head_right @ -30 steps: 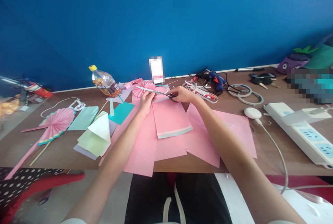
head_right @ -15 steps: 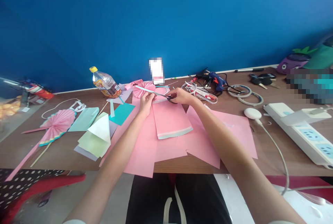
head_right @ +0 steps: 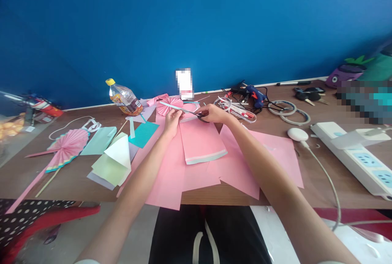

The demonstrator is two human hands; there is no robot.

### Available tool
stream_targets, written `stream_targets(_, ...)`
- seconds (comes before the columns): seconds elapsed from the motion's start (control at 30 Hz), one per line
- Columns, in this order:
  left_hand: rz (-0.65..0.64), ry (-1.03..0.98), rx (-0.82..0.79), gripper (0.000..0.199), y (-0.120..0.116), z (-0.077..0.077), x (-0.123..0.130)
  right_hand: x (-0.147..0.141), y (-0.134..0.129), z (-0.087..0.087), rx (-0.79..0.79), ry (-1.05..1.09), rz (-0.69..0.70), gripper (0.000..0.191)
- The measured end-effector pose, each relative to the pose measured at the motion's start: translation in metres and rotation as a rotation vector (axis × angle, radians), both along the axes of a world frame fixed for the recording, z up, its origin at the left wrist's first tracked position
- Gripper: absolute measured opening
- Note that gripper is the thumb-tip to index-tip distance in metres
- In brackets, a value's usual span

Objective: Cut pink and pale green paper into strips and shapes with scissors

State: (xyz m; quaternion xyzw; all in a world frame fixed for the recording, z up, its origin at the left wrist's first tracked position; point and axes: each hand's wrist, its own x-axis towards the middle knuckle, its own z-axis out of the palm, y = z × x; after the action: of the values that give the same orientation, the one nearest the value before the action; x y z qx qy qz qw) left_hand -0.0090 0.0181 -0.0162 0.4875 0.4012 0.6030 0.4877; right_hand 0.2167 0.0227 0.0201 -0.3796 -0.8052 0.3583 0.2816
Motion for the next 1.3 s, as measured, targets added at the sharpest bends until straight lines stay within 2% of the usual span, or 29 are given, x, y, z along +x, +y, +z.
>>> stream_targets(0.47, 0.027, -0.031, -0.017, 0.02, 0.002, 0.0, -0.001, 0.002, -0.007, 0.013, -0.028, 0.009, -0.04, 0.041)
stream_targets(0.9, 0.036, -0.018, -0.008, 0.026, 0.003, -0.002, -0.001, 0.003, -0.01, 0.018, -0.012, -0.034, -0.054, 0.038)
stream_targets(1.3, 0.042, -0.023, -0.025, 0.025, 0.001, 0.0, 0.0, 0.006, -0.004, 0.008, 0.003, -0.066, -0.055, 0.042)
